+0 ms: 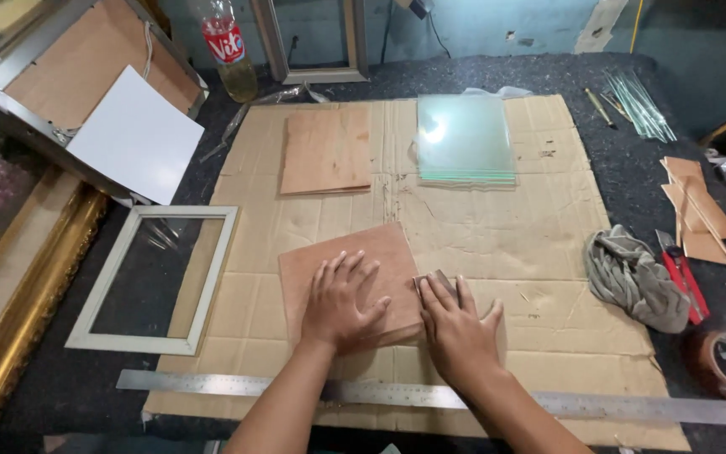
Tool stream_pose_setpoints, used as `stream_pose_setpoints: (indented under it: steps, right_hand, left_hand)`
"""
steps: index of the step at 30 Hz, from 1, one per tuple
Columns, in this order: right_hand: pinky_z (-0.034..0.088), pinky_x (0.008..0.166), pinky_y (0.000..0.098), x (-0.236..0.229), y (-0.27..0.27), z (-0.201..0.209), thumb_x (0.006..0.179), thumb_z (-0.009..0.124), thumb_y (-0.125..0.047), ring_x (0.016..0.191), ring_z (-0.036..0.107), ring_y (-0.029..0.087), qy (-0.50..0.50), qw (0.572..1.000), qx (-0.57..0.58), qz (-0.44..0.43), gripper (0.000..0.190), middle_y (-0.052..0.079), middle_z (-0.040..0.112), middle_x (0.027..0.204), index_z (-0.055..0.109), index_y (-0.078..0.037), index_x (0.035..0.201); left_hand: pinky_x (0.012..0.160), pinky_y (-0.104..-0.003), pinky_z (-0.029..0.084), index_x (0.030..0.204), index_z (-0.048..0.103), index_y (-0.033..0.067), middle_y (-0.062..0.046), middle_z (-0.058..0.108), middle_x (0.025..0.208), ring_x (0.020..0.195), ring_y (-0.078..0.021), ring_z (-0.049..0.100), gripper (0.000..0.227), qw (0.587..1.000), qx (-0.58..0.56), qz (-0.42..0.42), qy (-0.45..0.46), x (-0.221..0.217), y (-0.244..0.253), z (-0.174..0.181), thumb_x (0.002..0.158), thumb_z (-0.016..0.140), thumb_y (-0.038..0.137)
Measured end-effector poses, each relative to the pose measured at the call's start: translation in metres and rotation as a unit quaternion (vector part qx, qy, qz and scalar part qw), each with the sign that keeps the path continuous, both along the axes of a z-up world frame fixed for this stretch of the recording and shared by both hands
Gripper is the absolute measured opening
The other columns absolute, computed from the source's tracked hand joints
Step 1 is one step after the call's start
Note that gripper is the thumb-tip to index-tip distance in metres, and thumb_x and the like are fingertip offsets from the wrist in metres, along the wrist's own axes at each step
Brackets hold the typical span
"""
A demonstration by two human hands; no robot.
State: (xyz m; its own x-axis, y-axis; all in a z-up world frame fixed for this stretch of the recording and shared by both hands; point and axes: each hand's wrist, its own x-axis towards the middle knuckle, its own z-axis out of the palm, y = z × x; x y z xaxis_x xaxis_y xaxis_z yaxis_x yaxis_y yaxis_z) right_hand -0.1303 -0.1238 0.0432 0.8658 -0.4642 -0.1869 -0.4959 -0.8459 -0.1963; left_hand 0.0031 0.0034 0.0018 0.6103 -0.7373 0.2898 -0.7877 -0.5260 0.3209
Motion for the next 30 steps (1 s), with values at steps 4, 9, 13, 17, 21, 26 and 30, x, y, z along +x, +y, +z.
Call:
stream_pose_setpoints:
  steps: [4, 9, 13, 17, 21, 26, 30]
  right_hand:
    - [0.023, 0.086, 0.0728, 0.009, -0.005, -0.004, 0.091, 0.030, -0.034, 0.130, 0.022, 0.030, -0.026, 0.999, -0.037, 0.019, 0.041, -0.011, 0.030, 0.139, 0.034, -0.029, 0.131]
    - [0.023, 0.085, 0.0742, 0.075, -0.032, -0.019, 0.092, 0.032, -0.034, 0.128, 0.027, 0.033, -0.071, 0.997, -0.039, 0.014, 0.039, -0.009, 0.037, 0.137, 0.040, -0.026, 0.130]
    - [0.023, 0.087, 0.0723, 0.047, -0.019, 0.000, 0.092, 0.031, -0.032, 0.128, 0.028, 0.032, -0.053, 0.998, -0.036, 0.015, 0.039, -0.008, 0.035, 0.138, 0.039, -0.025, 0.130]
    - [0.026, 0.089, 0.0695, -0.010, 0.003, 0.016, 0.092, 0.028, -0.032, 0.129, 0.027, 0.028, 0.003, 0.999, -0.041, 0.016, 0.039, -0.012, 0.034, 0.138, 0.038, -0.027, 0.129]
    - [0.015, 0.093, 0.0695, -0.003, -0.001, 0.010, 0.088, 0.021, -0.039, 0.133, 0.015, 0.025, -0.012, 0.999, 0.029, -0.010, 0.045, -0.014, 0.027, 0.140, 0.031, -0.030, 0.132]
    - [0.010, 0.096, 0.0700, 0.027, -0.011, 0.015, 0.090, 0.023, -0.032, 0.134, 0.011, 0.027, 0.007, 0.997, 0.068, -0.027, 0.043, -0.011, 0.026, 0.141, 0.032, -0.027, 0.132]
    - [0.018, 0.094, 0.0643, -0.005, 0.003, 0.008, 0.087, 0.028, -0.025, 0.132, 0.016, 0.028, -0.011, 1.000, 0.018, 0.013, 0.048, -0.007, 0.023, 0.142, 0.025, -0.023, 0.135]
  left_hand:
    - [0.099, -0.047, 0.030, 0.116, 0.052, 0.0299, -0.001, 0.048, 0.124, 0.118, -0.0278, 0.041, 0.058, 1.000, 0.020, 0.017, -0.012, 0.000, 0.000, -0.005, 0.064, 0.052, 0.057]
    - [0.101, -0.047, 0.029, 0.117, 0.051, 0.0301, 0.000, 0.046, 0.125, 0.120, -0.0272, 0.039, 0.057, 0.999, 0.035, 0.014, 0.005, 0.002, 0.000, -0.004, 0.066, 0.050, 0.056]
    - [0.101, -0.047, 0.029, 0.116, 0.051, 0.0318, 0.002, 0.045, 0.126, 0.121, -0.0257, 0.039, 0.054, 0.999, 0.037, 0.023, 0.011, 0.001, -0.002, -0.003, 0.067, 0.050, 0.055]
    - [0.100, -0.047, 0.030, 0.115, 0.053, 0.0291, 0.000, 0.047, 0.124, 0.120, -0.0269, 0.040, 0.052, 0.999, 0.029, 0.019, 0.008, -0.006, 0.000, 0.008, 0.069, 0.051, 0.053]
    - [0.102, -0.047, 0.020, 0.114, 0.054, 0.0200, -0.006, 0.045, 0.126, 0.121, -0.0285, 0.034, 0.046, 0.999, -0.018, -0.004, 0.029, -0.009, 0.000, 0.014, 0.075, 0.054, 0.043]
    - [0.102, -0.047, 0.020, 0.115, 0.052, 0.0195, -0.007, 0.045, 0.126, 0.122, -0.0286, 0.033, 0.048, 1.000, -0.010, -0.006, 0.026, -0.010, -0.001, 0.017, 0.074, 0.055, 0.043]
    - [0.102, -0.047, 0.020, 0.116, 0.052, 0.0191, -0.008, 0.045, 0.127, 0.121, -0.0292, 0.034, 0.047, 1.000, -0.009, -0.005, 0.024, -0.012, 0.001, 0.016, 0.075, 0.054, 0.043]
